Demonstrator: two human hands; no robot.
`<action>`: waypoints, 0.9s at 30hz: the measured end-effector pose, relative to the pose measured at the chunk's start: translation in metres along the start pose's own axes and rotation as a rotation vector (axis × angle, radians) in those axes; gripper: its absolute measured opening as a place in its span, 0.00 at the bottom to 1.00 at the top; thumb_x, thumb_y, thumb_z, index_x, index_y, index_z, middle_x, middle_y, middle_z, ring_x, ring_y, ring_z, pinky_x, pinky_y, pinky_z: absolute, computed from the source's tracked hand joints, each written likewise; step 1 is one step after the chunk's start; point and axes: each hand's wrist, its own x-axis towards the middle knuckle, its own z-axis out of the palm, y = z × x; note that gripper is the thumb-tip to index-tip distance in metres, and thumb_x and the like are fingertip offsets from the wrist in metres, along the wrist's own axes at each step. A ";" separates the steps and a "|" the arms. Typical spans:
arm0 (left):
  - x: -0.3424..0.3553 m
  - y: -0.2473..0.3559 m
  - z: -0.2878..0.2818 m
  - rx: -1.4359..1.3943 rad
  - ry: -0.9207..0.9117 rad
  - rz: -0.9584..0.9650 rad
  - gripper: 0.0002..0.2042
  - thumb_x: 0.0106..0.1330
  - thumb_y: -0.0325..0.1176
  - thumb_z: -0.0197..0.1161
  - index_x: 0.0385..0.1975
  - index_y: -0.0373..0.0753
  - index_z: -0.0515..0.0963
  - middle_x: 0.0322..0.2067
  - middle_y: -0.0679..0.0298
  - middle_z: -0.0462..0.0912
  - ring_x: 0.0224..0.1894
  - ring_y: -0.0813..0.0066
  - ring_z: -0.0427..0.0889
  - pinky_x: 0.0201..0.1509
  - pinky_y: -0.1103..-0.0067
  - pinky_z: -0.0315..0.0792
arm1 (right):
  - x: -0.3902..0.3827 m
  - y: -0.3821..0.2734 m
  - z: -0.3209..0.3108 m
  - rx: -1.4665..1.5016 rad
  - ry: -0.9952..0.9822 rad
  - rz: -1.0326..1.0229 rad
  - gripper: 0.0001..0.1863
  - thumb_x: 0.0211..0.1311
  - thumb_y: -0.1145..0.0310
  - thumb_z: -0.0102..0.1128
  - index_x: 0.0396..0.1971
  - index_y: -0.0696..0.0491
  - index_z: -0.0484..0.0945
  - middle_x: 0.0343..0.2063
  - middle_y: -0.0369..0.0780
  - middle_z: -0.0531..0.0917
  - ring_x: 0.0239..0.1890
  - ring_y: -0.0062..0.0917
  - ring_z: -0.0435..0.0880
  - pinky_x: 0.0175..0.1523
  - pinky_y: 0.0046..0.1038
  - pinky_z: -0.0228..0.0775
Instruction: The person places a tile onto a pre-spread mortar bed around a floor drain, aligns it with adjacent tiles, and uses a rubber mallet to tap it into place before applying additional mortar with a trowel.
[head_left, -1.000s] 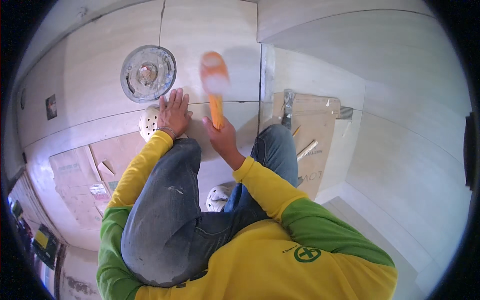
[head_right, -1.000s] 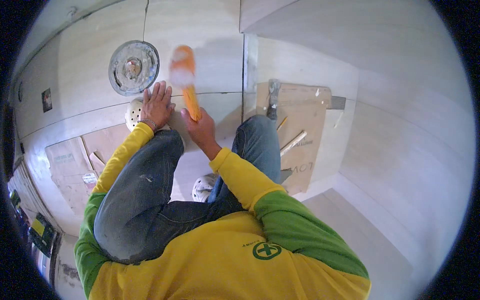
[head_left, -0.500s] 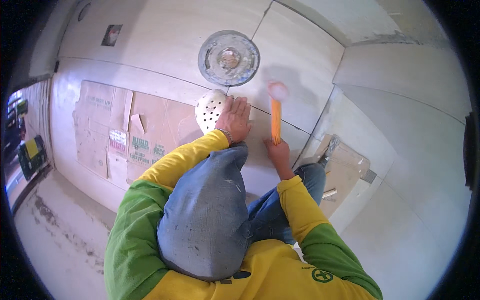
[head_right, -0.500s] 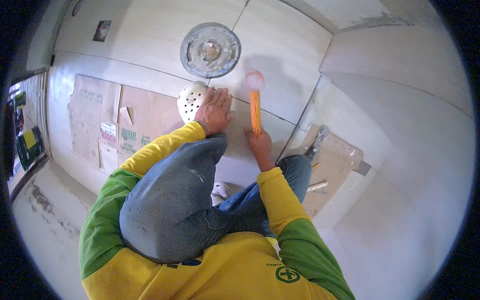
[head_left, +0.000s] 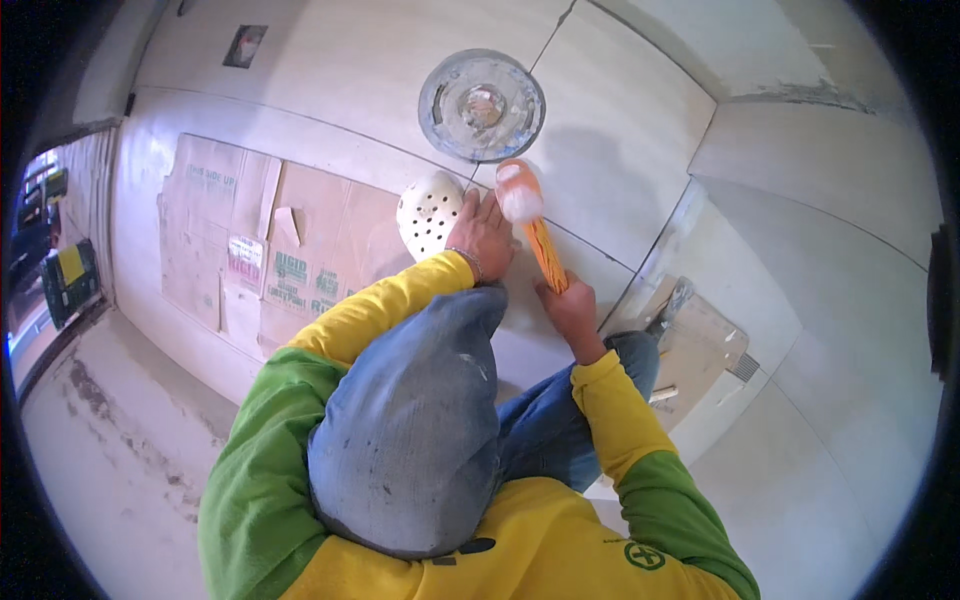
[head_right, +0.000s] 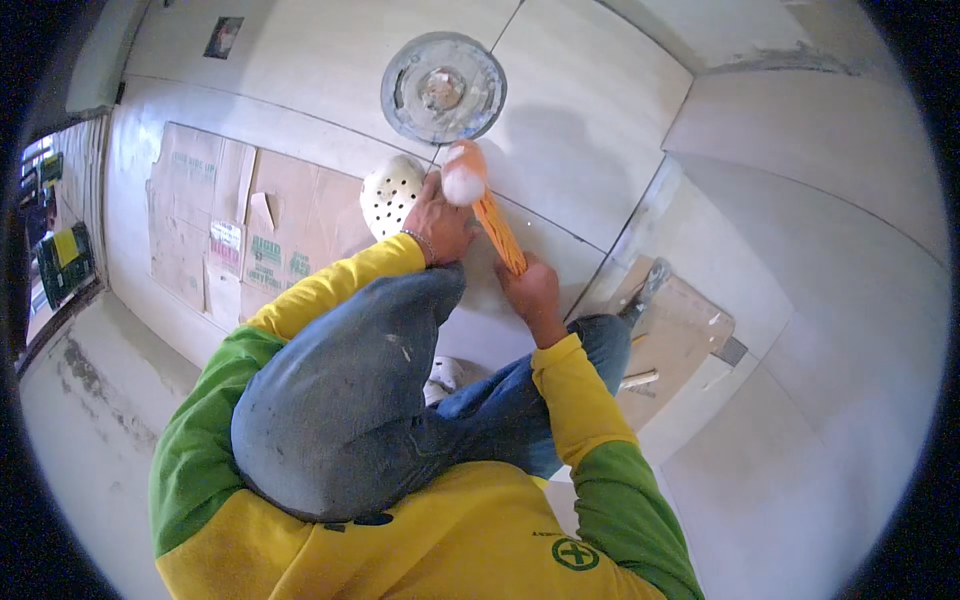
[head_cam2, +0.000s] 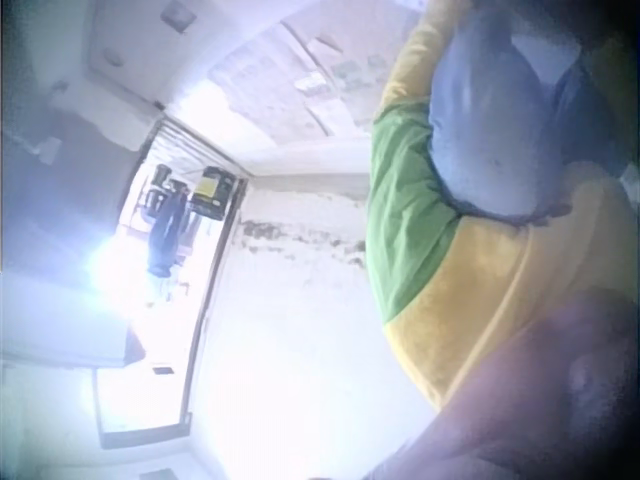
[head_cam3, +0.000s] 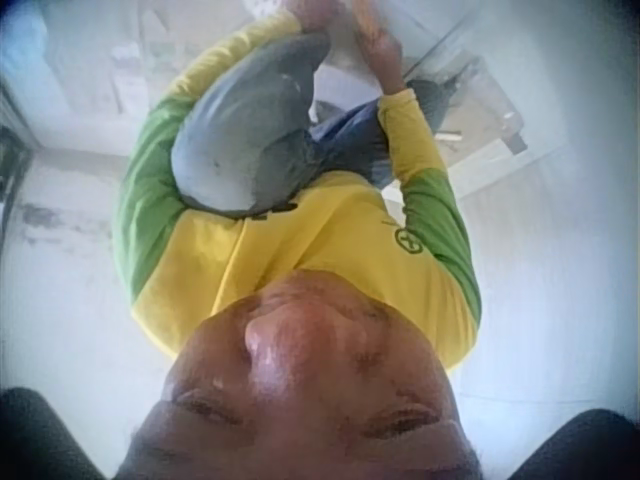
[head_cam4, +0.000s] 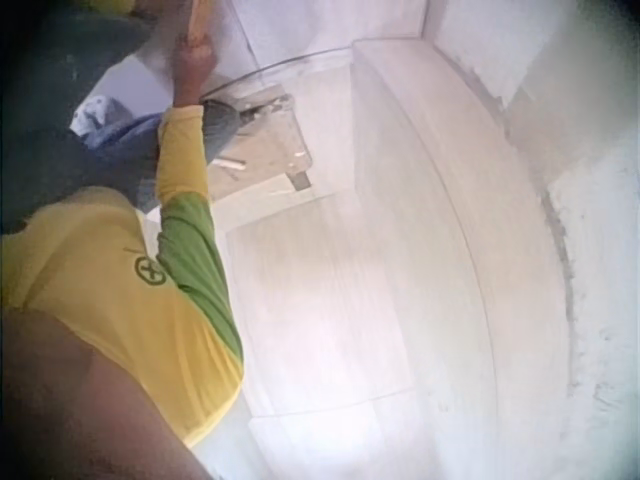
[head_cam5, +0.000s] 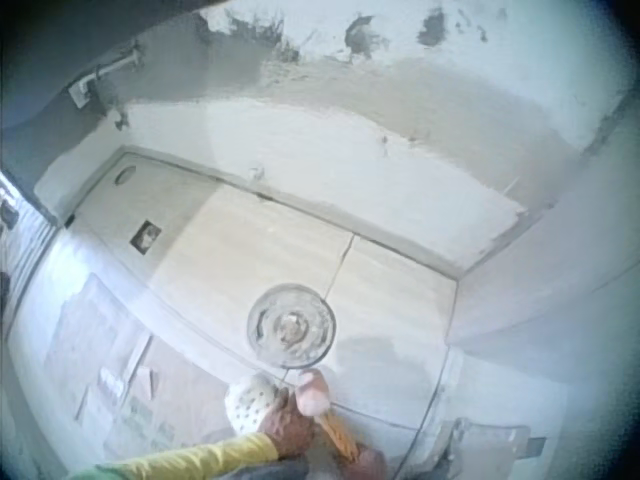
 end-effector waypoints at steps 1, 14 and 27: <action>0.000 -0.001 0.001 -0.004 -0.001 -0.003 0.35 0.69 0.53 0.48 0.68 0.30 0.60 0.71 0.50 0.58 0.74 0.58 0.53 0.75 0.57 0.40 | 0.000 -0.004 -0.001 0.051 0.008 0.001 0.22 0.56 0.51 0.66 0.30 0.59 0.81 0.27 0.55 0.82 0.33 0.54 0.82 0.39 0.46 0.74; 0.007 -0.002 0.033 -0.093 0.322 -0.016 0.34 0.67 0.50 0.54 0.64 0.29 0.63 0.69 0.47 0.61 0.73 0.55 0.55 0.75 0.56 0.42 | 0.021 0.008 -0.009 -0.017 -0.079 0.188 0.22 0.55 0.53 0.68 0.36 0.60 0.82 0.29 0.55 0.84 0.36 0.51 0.84 0.40 0.41 0.75; 0.043 -0.003 0.007 -0.082 0.395 -0.088 0.34 0.66 0.48 0.53 0.68 0.31 0.59 0.70 0.47 0.57 0.74 0.51 0.54 0.75 0.53 0.43 | 0.048 -0.032 -0.031 0.200 0.020 0.281 0.17 0.60 0.59 0.67 0.29 0.60 0.78 0.20 0.46 0.80 0.23 0.32 0.79 0.33 0.32 0.72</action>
